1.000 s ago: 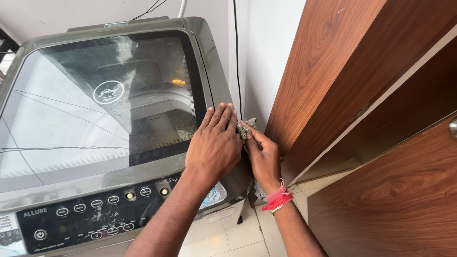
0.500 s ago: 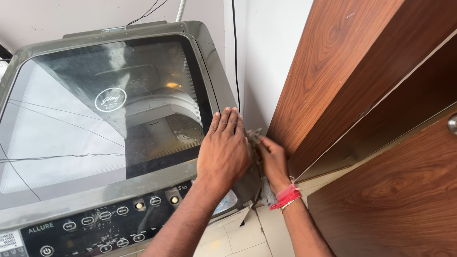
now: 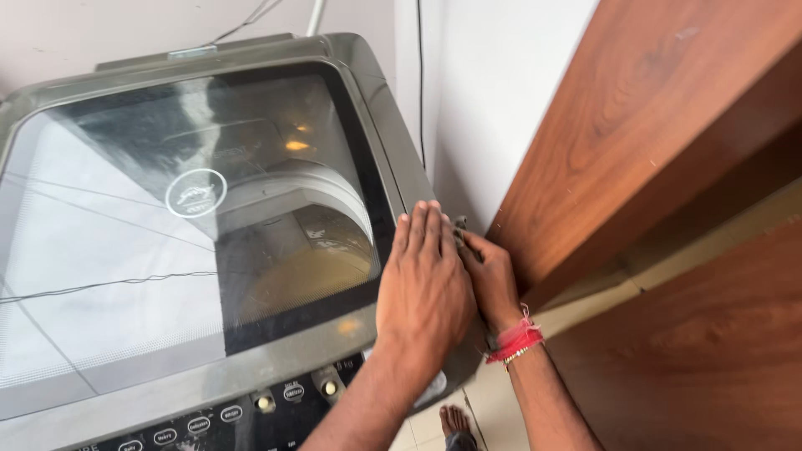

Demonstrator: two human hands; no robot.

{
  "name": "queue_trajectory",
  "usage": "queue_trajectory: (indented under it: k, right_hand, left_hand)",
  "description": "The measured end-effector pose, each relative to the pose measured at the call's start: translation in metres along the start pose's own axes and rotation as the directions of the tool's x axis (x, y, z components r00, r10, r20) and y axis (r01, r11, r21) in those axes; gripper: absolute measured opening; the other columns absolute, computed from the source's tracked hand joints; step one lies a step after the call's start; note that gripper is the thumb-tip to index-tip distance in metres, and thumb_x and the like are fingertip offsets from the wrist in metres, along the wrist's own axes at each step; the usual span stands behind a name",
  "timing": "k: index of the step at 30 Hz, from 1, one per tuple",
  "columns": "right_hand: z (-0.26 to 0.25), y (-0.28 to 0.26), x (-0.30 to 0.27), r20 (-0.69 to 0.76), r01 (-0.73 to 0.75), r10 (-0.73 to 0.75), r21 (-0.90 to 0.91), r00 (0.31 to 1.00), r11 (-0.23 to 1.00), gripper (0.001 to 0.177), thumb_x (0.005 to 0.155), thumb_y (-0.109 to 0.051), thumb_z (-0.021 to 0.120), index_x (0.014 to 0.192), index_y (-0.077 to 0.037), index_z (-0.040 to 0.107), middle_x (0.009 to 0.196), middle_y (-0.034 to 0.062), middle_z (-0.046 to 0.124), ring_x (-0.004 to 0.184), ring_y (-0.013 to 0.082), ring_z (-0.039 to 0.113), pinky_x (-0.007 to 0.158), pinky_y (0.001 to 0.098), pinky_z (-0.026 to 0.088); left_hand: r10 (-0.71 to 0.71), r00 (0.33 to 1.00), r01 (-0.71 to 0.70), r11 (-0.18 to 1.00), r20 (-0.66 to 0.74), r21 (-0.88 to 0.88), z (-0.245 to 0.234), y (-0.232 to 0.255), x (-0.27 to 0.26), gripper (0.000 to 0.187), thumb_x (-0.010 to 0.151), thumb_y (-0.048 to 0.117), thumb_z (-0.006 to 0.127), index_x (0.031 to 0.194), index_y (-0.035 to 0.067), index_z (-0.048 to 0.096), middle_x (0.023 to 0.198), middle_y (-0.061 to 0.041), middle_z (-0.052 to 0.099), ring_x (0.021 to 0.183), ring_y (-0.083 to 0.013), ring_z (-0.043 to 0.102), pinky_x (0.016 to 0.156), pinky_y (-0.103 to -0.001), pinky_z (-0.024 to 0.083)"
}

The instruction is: The person wipes the exterior and top of a washing machine by hand with a cloth, cleaning the bottom edges, side panels, control buttons, and the glass lid.

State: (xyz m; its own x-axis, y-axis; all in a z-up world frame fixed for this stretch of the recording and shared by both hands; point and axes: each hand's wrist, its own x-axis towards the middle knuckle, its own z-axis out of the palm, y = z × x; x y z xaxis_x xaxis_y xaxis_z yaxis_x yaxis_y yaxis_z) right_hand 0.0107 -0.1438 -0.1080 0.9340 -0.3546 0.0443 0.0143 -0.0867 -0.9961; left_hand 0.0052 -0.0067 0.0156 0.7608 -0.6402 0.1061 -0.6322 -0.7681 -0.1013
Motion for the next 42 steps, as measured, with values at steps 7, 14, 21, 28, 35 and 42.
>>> queue_trajectory:
  k: [7, 14, 21, 28, 35, 42]
  right_hand:
    - [-0.004, 0.001, 0.021, 0.094, -0.113, 0.097, 0.174, 0.991, 0.978, 0.038, 0.098, -0.016, 0.057, 0.131, 0.001, 0.067, 0.125, 0.0107, 0.075, 0.110, 0.0126, 0.067, 0.095, 0.0269, 0.053]
    - [0.012, -0.031, 0.043, 0.030, 0.150, -0.155, 0.117, 0.987, 0.982, 0.036, 0.103, -0.014, 0.053, 0.133, 0.000, 0.067, 0.132, 0.0124, 0.073, 0.121, 0.0174, 0.067, 0.103, 0.0303, 0.053]
    - [0.016, -0.002, 0.068, 0.084, 0.060, -0.072, 0.136, 0.994, 0.989, 0.037, 0.102, -0.019, 0.055, 0.133, -0.003, 0.067, 0.123, 0.0128, 0.077, 0.110, 0.0182, 0.073, 0.093, 0.0312, 0.059]
    - [0.010, 0.021, 0.084, 0.142, -0.076, 0.055, 0.150, 0.988, 0.986, 0.037, 0.101, -0.020, 0.057, 0.131, -0.001, 0.069, 0.120, 0.0154, 0.078, 0.107, 0.0211, 0.074, 0.091, 0.0326, 0.060]
    - [0.021, -0.028, 0.095, 0.063, 0.137, -0.155, 0.231, 0.986, 0.963, 0.038, 0.103, -0.019, 0.055, 0.136, -0.002, 0.065, 0.135, 0.0143, 0.070, 0.125, 0.0190, 0.065, 0.105, 0.0321, 0.052]
    - [0.030, 0.017, 0.123, 0.023, 0.122, -0.125, 0.112, 0.992, 0.986, 0.035, 0.100, -0.012, 0.059, 0.132, -0.001, 0.069, 0.113, 0.0115, 0.078, 0.098, 0.0138, 0.071, 0.083, 0.0277, 0.056]
  left_hand:
    - [-0.015, 1.000, 0.014, 0.995, -0.007, -0.095, 0.004, -0.002, 0.004, 0.065, 0.094, 0.025, 0.038, 0.146, -0.014, 0.032, 0.162, -0.027, 0.028, 0.154, -0.0357, 0.018, 0.121, -0.046, 0.010]
    - [-0.098, 0.984, 0.069, 0.980, -0.151, -0.189, 0.019, -0.005, 0.021, 0.068, 0.093, 0.031, 0.040, 0.145, -0.011, 0.034, 0.158, -0.024, 0.031, 0.151, -0.0304, 0.019, 0.122, -0.046, 0.009]
    - [-0.155, 0.980, 0.133, 0.976, -0.121, -0.171, 0.026, -0.004, 0.045, 0.075, 0.092, 0.036, 0.044, 0.149, -0.011, 0.031, 0.160, -0.023, 0.027, 0.152, -0.0297, 0.017, 0.123, -0.045, 0.007]
    - [-0.145, 0.981, 0.120, 0.975, -0.128, -0.188, 0.030, -0.010, 0.055, 0.076, 0.092, 0.039, 0.045, 0.148, -0.009, 0.029, 0.161, -0.021, 0.026, 0.153, -0.0290, 0.016, 0.123, -0.044, 0.007]
    - [-0.164, 0.986, 0.169, 0.973, 0.044, -0.157, 0.023, -0.038, 0.083, 0.070, 0.097, 0.037, 0.040, 0.152, -0.005, 0.027, 0.164, -0.018, 0.021, 0.153, -0.0267, 0.015, 0.123, -0.043, 0.009]
    - [-0.203, 0.971, 0.210, 0.977, 0.129, -0.048, 0.033, -0.066, 0.140, 0.069, 0.102, 0.038, 0.029, 0.155, -0.004, 0.020, 0.166, -0.017, 0.016, 0.155, -0.0264, 0.011, 0.125, -0.042, 0.007]
